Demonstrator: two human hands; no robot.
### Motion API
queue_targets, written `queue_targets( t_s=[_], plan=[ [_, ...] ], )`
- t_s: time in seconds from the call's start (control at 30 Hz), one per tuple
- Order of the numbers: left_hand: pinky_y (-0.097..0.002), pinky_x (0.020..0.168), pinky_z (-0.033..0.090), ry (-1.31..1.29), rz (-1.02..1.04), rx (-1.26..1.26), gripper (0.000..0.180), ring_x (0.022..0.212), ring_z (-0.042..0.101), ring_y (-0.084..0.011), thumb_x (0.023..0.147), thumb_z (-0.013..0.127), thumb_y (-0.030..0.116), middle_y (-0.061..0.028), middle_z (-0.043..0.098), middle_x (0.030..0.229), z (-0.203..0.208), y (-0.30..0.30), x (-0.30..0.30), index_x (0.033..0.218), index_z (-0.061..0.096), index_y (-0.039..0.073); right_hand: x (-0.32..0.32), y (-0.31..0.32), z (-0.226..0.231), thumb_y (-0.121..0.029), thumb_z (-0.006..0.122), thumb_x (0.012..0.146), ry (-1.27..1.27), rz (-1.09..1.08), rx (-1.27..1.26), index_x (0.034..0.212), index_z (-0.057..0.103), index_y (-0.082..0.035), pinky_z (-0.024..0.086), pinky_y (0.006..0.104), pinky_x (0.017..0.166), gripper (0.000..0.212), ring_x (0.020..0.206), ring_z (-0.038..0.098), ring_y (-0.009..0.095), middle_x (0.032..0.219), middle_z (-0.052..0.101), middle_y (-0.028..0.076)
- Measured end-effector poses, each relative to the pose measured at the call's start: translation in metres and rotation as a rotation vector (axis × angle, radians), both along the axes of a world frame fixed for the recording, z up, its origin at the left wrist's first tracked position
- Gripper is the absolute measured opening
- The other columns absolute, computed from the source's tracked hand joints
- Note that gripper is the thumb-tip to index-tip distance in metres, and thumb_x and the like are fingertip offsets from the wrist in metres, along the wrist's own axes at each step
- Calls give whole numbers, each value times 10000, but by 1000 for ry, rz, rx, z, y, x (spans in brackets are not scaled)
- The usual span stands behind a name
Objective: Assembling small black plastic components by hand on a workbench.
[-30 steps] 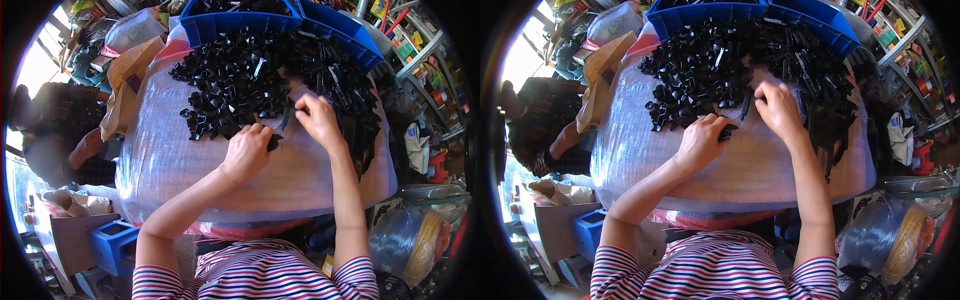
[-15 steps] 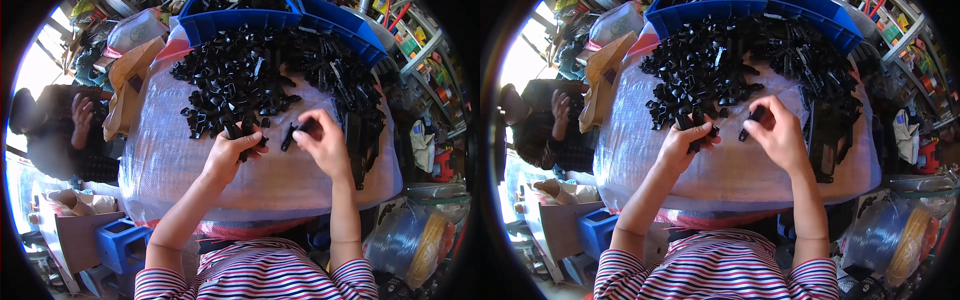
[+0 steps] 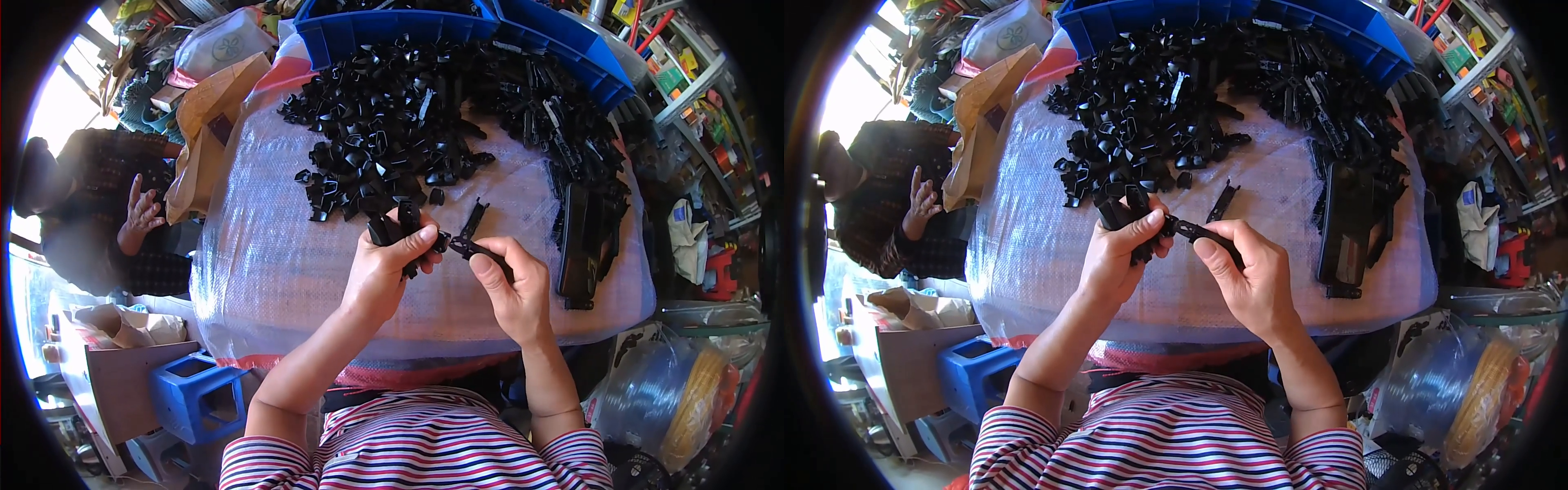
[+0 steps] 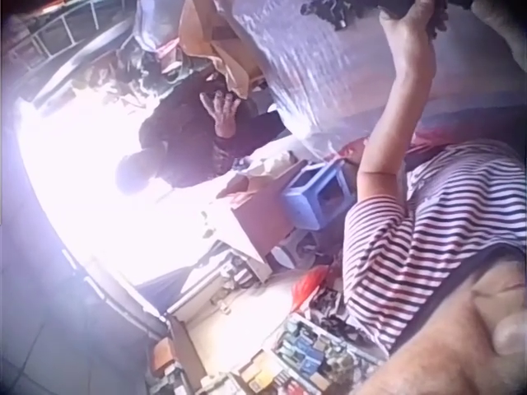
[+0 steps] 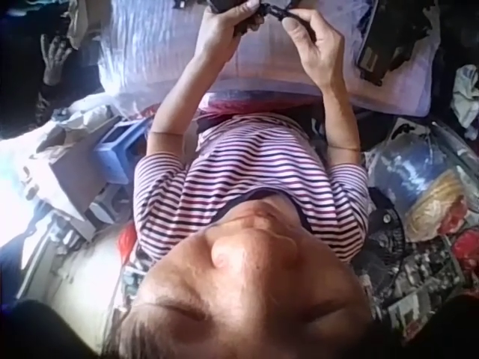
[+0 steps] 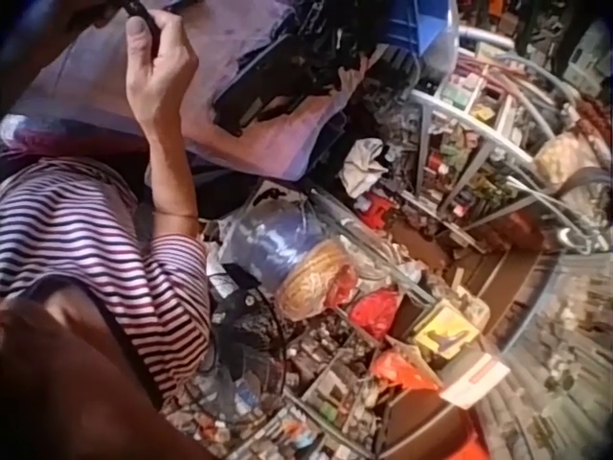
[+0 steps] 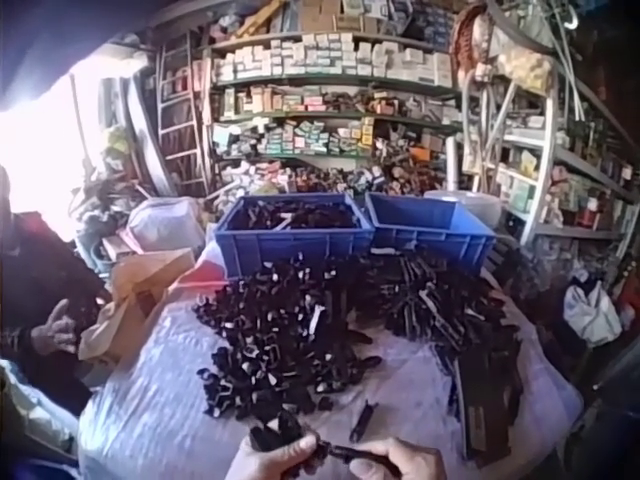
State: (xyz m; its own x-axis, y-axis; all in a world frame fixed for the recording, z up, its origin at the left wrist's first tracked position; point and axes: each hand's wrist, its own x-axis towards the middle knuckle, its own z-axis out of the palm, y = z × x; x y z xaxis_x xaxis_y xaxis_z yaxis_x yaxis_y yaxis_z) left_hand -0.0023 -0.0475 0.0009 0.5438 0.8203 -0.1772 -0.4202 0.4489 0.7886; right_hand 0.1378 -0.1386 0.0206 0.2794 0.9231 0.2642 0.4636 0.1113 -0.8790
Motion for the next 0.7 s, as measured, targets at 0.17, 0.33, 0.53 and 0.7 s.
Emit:
queue_targets(
  t_s=[0.17, 0.33, 0.53, 0.7],
  plan=[
    [-241, 552, 410, 55, 4, 168, 139, 622, 522, -104, 805, 650, 131, -37, 562, 700, -2, -2, 0, 854, 570, 29, 0, -2, -2, -256, 579, 873, 25, 23, -58, 879, 571, 0, 347, 195, 519, 256, 580, 422, 47, 628, 500, -20],
    [-220, 576, 420, 335, 175, 543, 100, 627, 519, -88, 805, 641, 80, -29, 577, 697, 1, -13, 2, 848, 575, 18, -4, 0, -7, -220, 569, 877, 23, 14, -67, 856, 563, -3, 364, 208, 525, 218, 587, 435, 52, 623, 507, -8],
    [-211, 572, 421, 369, 314, 634, 82, 616, 506, -68, 802, 616, 38, -28, 568, 706, -7, -17, 3, 857, 562, 10, -27, 16, -19, -159, 547, 888, 132, -20, -3, 815, 544, 1, 411, 232, 547, 176, 609, 486, 67, 635, 551, 36],
    [-240, 686, 443, -73, 219, 45, 259, 822, 550, -120, 850, 581, 157, -69, 593, 928, -3, -13, -3, 1072, 532, 32, -35, 33, -10, -186, 505, 909, 18, -18, -44, 959, 496, -16, 448, 288, 554, 178, 608, 596, 221, 696, 587, 114]
  ],
)
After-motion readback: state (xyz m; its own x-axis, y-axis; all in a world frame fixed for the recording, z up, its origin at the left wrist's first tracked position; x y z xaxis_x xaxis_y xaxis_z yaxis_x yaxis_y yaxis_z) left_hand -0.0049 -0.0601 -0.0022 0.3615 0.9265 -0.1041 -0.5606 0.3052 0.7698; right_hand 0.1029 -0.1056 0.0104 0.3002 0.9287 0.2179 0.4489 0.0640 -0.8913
